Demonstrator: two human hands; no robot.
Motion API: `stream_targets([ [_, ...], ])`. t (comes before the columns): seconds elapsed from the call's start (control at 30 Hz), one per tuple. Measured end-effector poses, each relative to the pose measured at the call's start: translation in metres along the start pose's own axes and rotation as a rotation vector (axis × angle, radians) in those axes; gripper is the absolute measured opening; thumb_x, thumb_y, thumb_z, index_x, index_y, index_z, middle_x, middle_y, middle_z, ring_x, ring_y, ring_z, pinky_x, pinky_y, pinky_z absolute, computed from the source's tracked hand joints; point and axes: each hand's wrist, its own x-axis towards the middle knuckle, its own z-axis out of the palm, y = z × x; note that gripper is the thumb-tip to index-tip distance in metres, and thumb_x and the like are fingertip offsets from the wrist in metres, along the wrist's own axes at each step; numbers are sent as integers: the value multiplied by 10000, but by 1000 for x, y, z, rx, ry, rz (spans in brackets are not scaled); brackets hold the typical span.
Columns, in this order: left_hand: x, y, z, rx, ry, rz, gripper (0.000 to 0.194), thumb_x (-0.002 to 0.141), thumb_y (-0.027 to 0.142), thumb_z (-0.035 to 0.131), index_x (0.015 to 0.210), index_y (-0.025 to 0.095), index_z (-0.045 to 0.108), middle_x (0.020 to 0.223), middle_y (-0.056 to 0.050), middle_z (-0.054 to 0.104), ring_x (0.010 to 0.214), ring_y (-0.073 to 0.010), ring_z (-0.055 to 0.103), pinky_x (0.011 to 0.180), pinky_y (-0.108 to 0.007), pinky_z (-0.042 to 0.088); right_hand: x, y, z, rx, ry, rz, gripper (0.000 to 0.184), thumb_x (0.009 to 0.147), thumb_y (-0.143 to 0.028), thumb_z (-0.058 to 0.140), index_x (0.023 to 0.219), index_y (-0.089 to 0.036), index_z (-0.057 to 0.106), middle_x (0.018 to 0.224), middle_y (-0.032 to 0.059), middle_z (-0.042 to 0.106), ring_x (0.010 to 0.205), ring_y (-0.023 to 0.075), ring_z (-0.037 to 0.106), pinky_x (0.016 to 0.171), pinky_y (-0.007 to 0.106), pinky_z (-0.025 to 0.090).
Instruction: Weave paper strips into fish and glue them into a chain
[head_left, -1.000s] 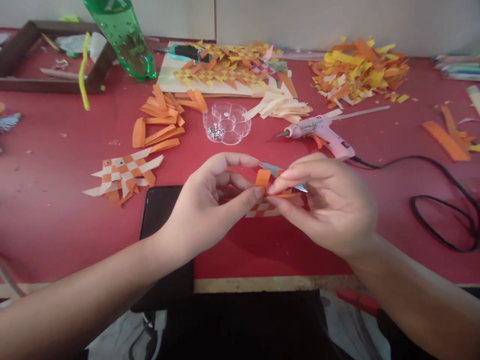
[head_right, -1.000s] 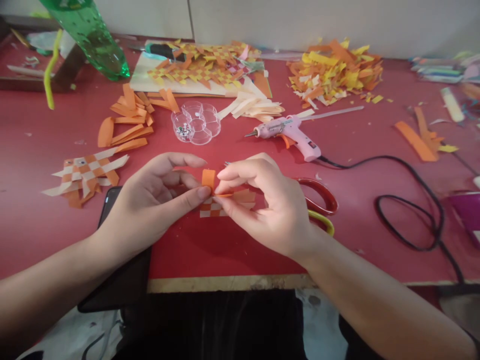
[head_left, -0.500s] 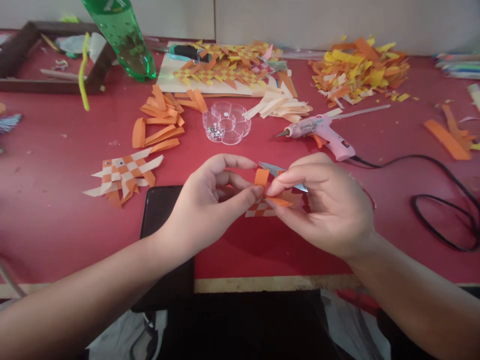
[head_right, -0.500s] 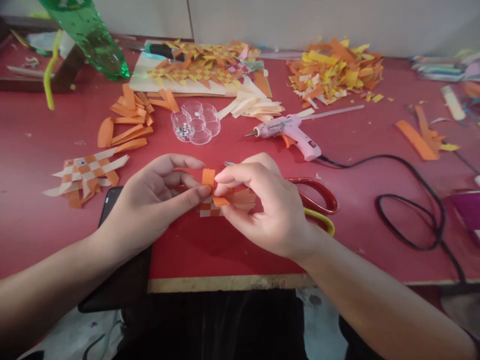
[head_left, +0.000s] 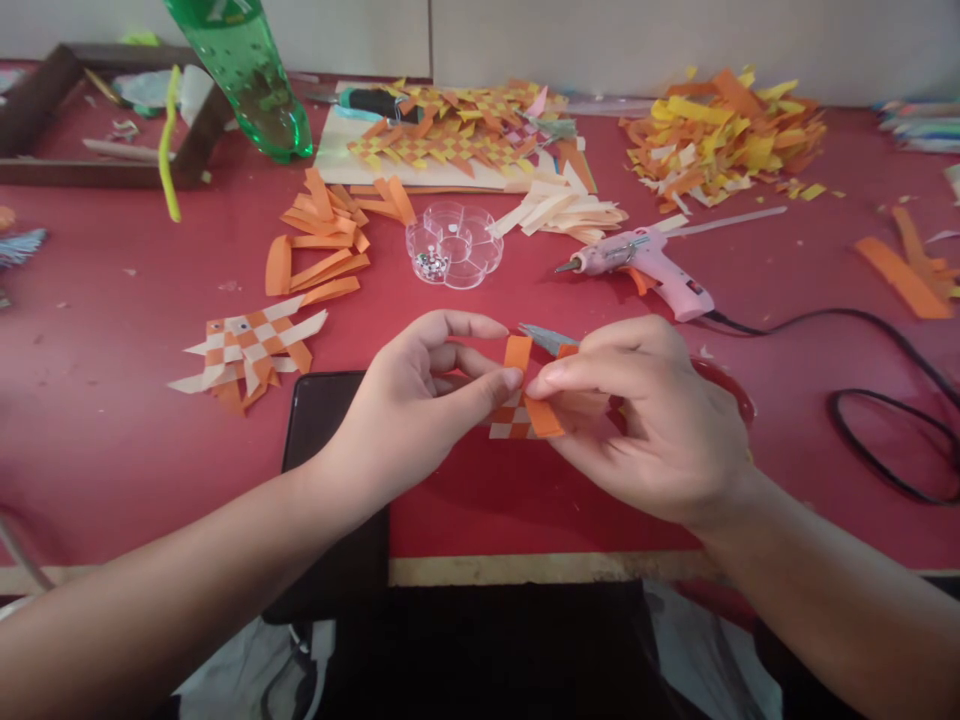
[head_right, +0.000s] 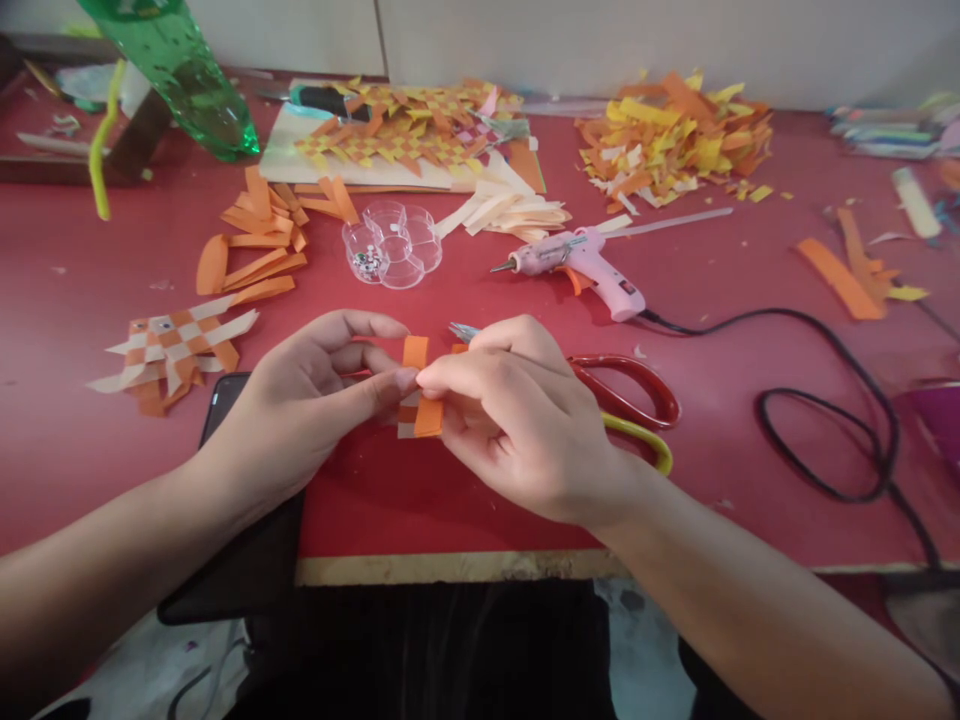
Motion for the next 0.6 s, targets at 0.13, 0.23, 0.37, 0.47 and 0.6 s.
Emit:
stream_targets([
  [0.13,0,-1,0,-50,5,-32,214,812,214,743,992,205,628,735,24,697,669,-105,679,657,-203,569,1,-2,-1,-19,5,-10,261,853,-113,640,1007,-324,624,860,21,706,845,245,645,655,402,575],
  [0.23,0,-1,0,-71,3,-42,201,821,208,737,991,208,630,736,26,698,685,-102,678,665,-196,576,1,-2,-2,-16,16,-15,289,839,-83,642,1010,-316,625,866,18,706,836,235,646,653,386,574],
  [0.37,-1,-1,-1,-104,-7,-47,206,822,207,741,992,206,626,733,31,693,686,-94,671,644,-176,566,0,-1,-1,7,39,-27,279,826,-59,638,990,-285,640,824,23,687,814,219,645,644,357,567],
  [0.47,-1,0,-1,-121,-21,-52,216,824,202,741,999,201,614,733,39,687,685,-78,662,632,-149,546,-1,1,1,22,64,-31,250,810,-69,664,975,-256,659,814,31,674,786,207,648,624,335,557],
  [0.6,0,1,2,-112,-63,-45,222,836,180,716,1023,198,597,800,41,676,730,-70,653,658,-151,544,-2,4,3,45,122,-13,277,786,-70,684,997,-247,660,811,37,664,805,213,634,637,333,543],
])
